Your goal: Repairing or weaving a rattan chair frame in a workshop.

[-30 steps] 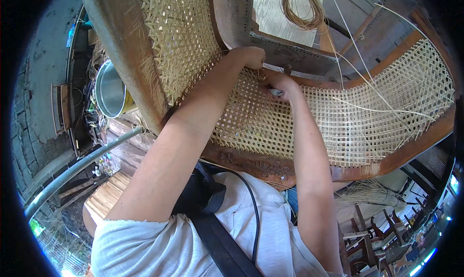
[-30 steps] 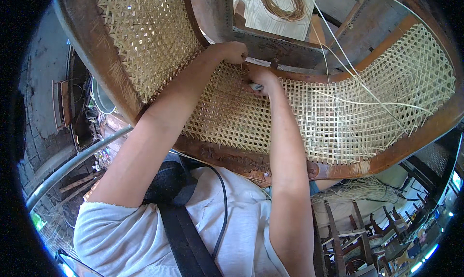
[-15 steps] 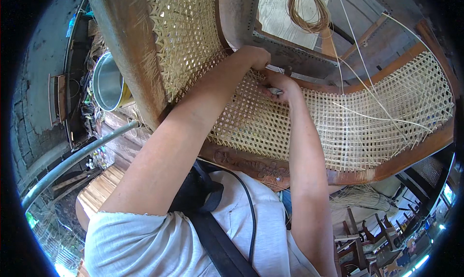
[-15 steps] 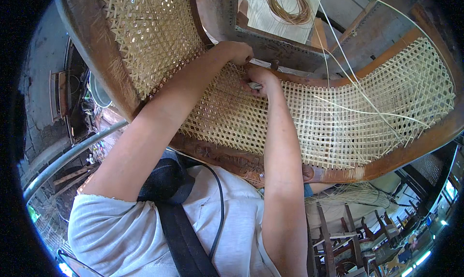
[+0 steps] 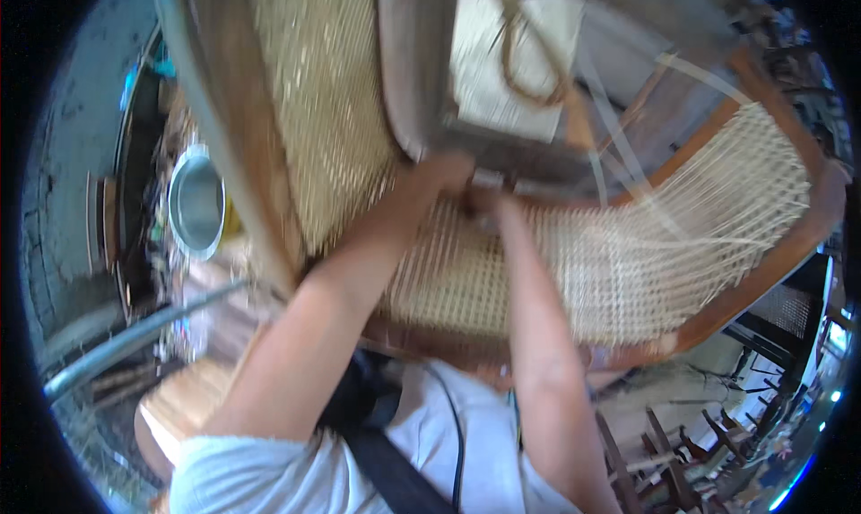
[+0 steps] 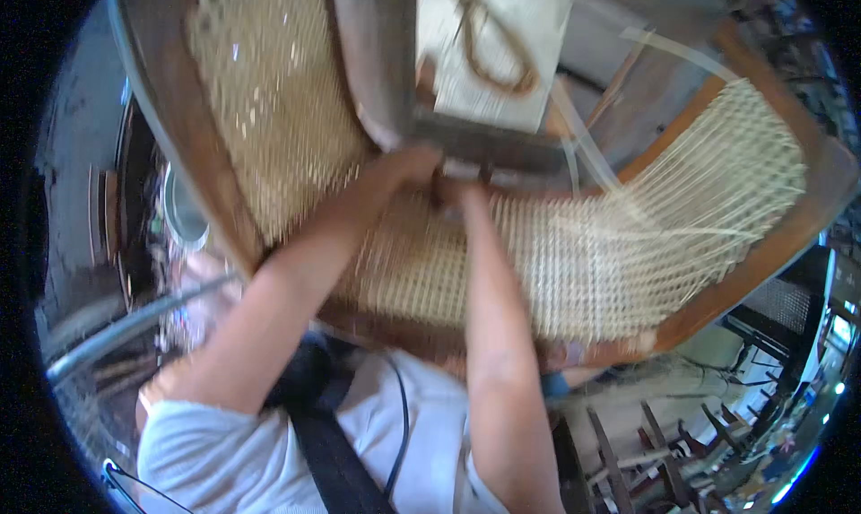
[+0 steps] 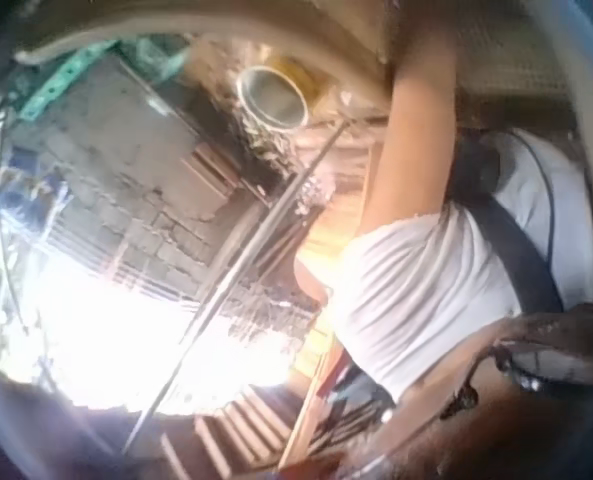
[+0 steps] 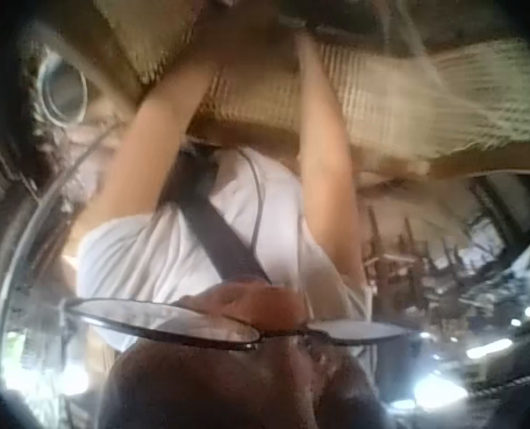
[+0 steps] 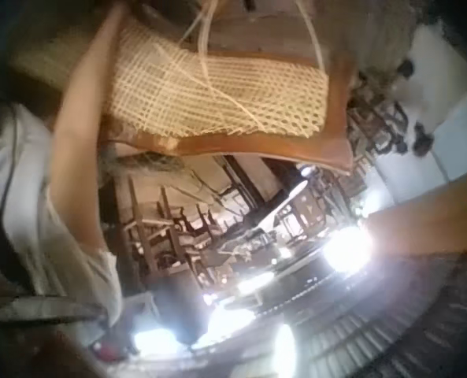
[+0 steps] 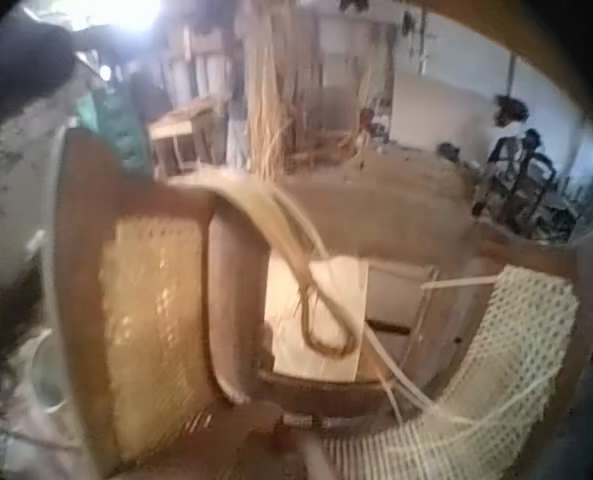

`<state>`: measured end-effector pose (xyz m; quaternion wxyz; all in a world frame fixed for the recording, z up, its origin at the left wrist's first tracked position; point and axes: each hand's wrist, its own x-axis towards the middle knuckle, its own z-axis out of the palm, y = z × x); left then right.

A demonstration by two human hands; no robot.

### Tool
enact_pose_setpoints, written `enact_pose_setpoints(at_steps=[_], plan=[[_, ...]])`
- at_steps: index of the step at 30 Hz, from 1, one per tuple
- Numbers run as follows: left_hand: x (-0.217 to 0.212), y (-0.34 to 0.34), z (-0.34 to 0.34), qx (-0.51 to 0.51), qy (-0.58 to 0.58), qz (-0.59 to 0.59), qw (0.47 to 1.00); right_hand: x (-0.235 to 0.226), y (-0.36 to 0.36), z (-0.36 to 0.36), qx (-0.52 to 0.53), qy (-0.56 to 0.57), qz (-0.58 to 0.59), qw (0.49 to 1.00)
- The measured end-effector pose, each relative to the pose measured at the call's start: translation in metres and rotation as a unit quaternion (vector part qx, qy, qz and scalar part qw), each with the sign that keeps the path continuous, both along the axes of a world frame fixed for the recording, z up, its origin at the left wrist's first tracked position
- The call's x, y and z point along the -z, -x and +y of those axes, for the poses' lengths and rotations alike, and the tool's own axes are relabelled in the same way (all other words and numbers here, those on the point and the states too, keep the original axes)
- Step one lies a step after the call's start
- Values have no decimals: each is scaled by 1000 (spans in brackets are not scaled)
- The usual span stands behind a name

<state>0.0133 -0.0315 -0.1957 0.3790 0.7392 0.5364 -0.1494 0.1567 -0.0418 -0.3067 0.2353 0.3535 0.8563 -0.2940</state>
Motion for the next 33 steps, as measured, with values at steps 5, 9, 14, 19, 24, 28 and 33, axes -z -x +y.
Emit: enact_pose_setpoints(at_steps=[5,9,14,19,24,28,33], plan=[[8,14,-3,-31,-34,50,998,-17,-9,-18,191,295,110,930],[13,11,-9,-64,-89,47,993,-102,-62,-45,321,235,-1,917],[15,7,-20,-123,-99,49,986,-111,-90,-57,468,231,93,848],[-10,19,-33,-143,-236,106,955,-115,-11,-59,399,-48,158,902],[-67,26,-6,-60,-229,218,947,-116,14,-52,385,68,31,920],[-105,37,56,-17,-397,226,889,-100,12,-59,447,56,88,888],[-82,17,47,22,-221,115,968,-133,-66,-55,356,120,27,926]])
